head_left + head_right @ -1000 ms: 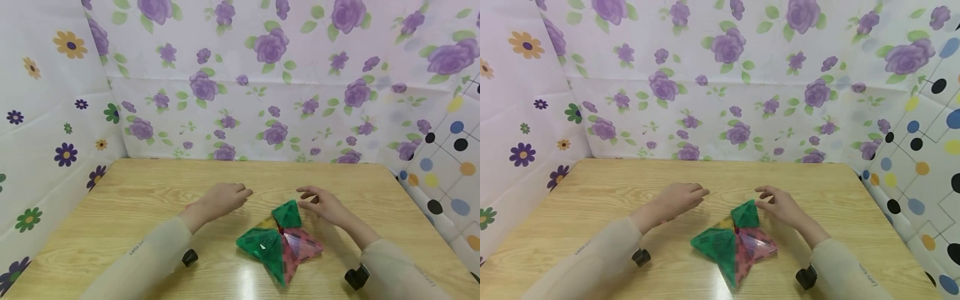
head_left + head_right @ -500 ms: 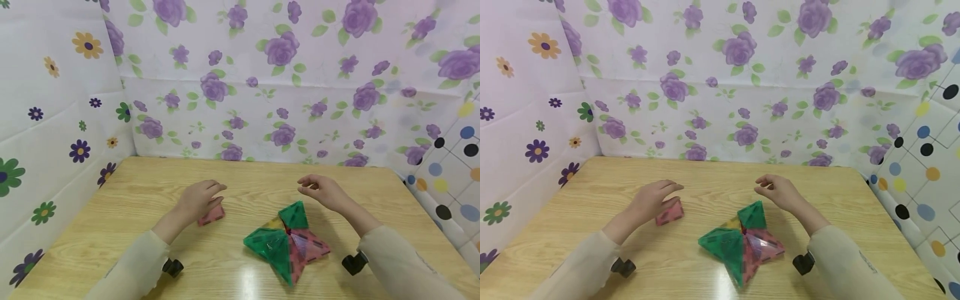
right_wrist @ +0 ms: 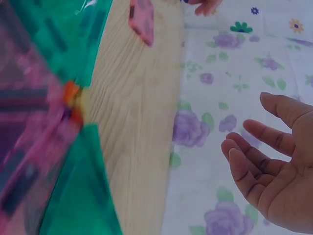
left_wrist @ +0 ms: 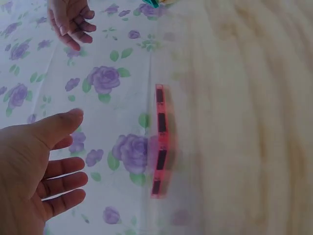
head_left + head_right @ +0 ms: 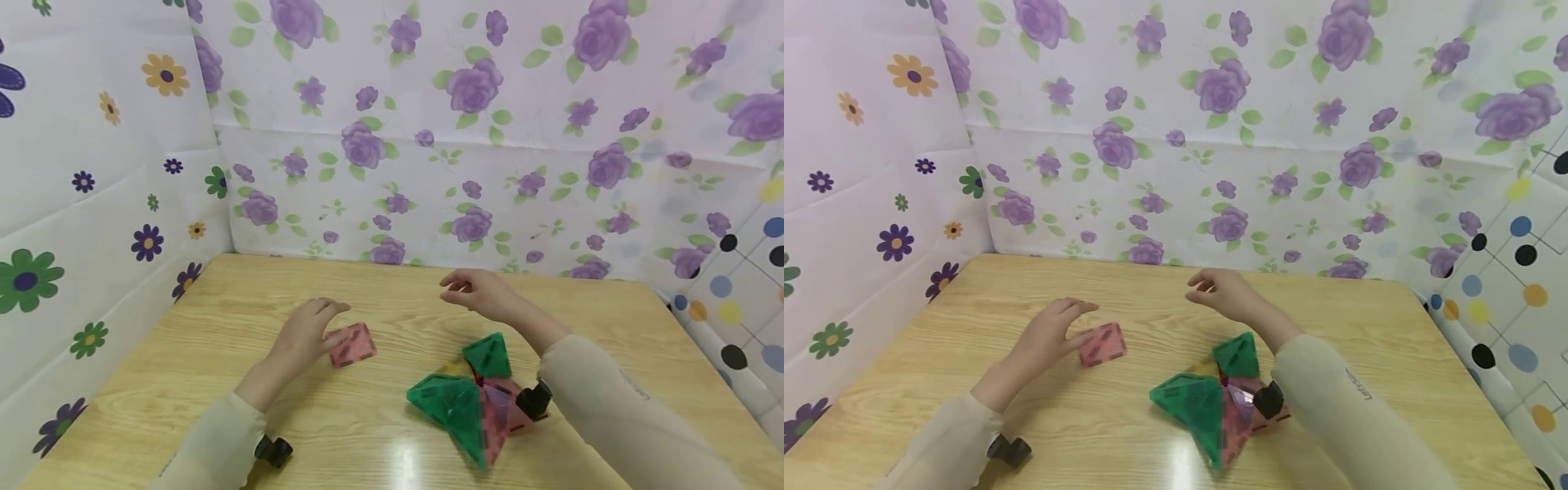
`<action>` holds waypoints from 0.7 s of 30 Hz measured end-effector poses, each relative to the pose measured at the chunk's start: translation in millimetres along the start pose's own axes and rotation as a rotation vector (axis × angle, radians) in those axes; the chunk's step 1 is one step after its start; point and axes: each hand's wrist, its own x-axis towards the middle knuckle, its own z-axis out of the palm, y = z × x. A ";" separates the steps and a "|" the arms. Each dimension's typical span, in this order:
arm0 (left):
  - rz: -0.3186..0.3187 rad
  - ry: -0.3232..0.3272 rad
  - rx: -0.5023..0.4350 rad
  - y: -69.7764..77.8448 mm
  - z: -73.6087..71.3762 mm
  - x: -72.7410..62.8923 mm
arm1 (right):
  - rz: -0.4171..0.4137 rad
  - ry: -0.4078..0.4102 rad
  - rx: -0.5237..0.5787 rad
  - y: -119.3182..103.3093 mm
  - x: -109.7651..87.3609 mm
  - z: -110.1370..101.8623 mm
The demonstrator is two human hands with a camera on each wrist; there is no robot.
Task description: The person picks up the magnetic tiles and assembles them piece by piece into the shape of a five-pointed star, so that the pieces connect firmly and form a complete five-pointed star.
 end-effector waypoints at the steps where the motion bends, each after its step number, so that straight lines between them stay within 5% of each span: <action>1: -0.017 -0.028 -0.007 -1.2 0.5 -1.8 | -0.003 -0.005 0.001 -4.7 3.8 3.7; 13: -0.156 -0.322 -0.097 -17.5 14.5 -17.2 | 0.017 -0.080 -0.005 -35.7 34.0 64.6; 21: -0.226 -0.336 -0.140 -21.1 23.7 -23.5 | 0.028 -0.131 -0.077 -46.8 46.1 98.0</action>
